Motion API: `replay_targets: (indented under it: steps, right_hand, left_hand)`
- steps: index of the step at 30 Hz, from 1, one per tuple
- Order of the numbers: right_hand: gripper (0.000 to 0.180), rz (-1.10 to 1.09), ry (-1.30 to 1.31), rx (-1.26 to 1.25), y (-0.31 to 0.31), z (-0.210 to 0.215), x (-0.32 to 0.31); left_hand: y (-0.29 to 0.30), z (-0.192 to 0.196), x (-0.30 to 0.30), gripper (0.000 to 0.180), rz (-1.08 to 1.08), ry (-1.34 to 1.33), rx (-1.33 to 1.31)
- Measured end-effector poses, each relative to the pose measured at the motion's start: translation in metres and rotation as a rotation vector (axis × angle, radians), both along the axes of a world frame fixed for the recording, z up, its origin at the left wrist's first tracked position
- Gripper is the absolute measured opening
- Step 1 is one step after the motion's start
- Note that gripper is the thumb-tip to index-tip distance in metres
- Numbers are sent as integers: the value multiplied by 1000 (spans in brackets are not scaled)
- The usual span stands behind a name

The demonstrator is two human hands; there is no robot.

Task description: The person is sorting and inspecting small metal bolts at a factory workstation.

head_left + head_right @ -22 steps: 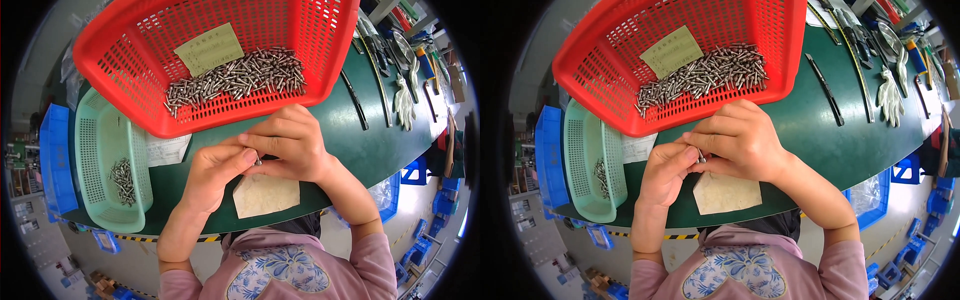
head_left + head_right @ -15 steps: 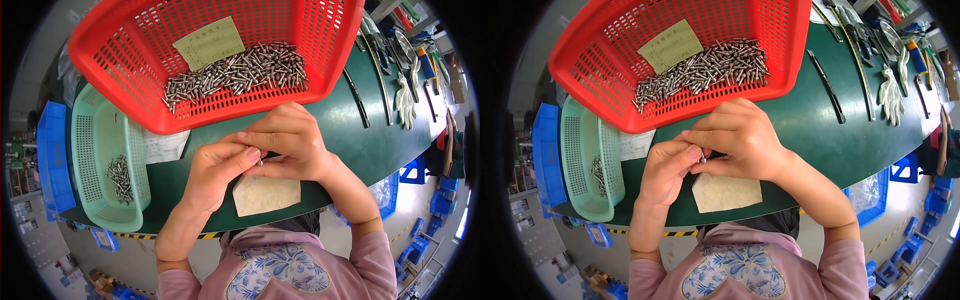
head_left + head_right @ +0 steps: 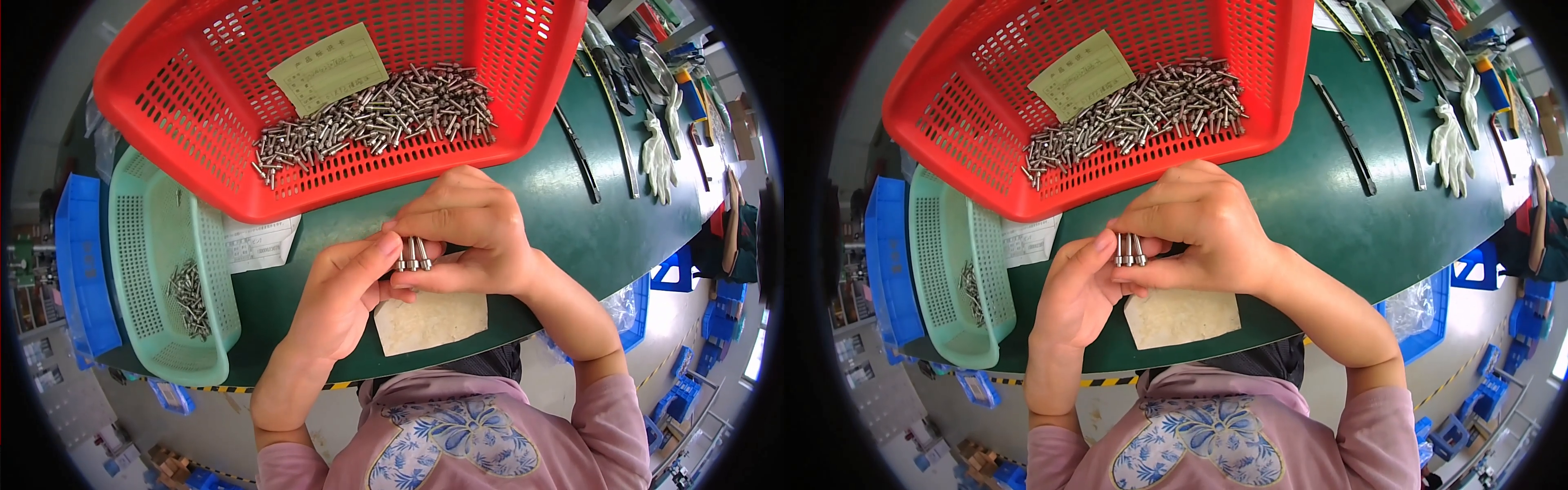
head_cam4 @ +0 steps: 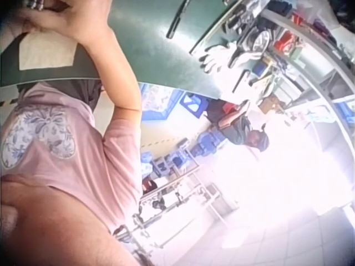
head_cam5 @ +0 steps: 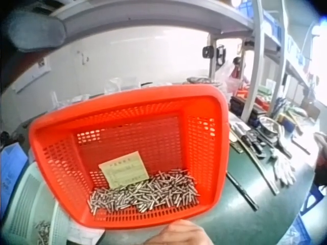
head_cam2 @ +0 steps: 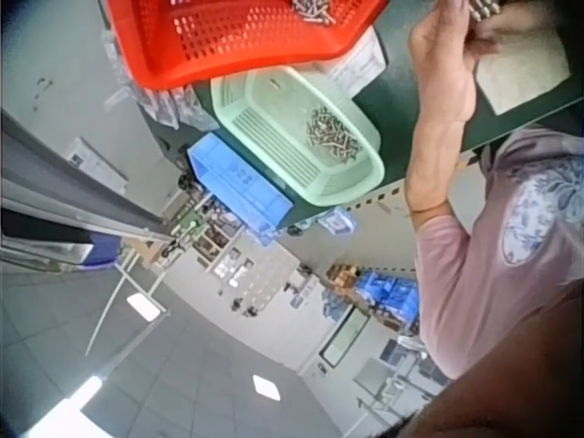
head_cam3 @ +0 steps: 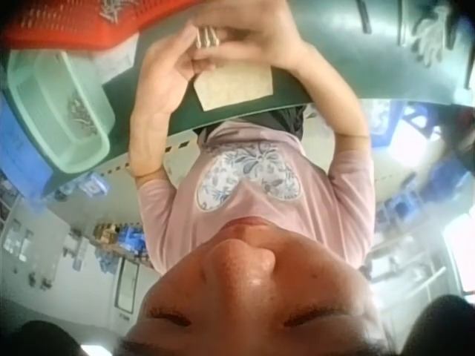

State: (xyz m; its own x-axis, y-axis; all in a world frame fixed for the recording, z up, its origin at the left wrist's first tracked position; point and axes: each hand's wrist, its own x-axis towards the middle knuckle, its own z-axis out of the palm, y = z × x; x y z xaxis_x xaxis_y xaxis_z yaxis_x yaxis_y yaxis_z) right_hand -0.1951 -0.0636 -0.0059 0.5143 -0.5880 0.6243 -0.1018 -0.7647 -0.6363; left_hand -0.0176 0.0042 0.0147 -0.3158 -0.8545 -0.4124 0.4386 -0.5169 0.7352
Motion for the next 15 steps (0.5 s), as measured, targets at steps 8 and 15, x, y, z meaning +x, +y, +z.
replay_targets:
  steps: [8, 15]
  right_hand:
    - [30, 147, -159, 365, 3, 7, 0]
    - [30, 314, -161, 537, 11, 5, 3]
  left_hand:
    - [-9, 0, 7, 39, 374, -1143, -1251]
    - [-13, -6, 4, 39, 287, -1139, -1511]
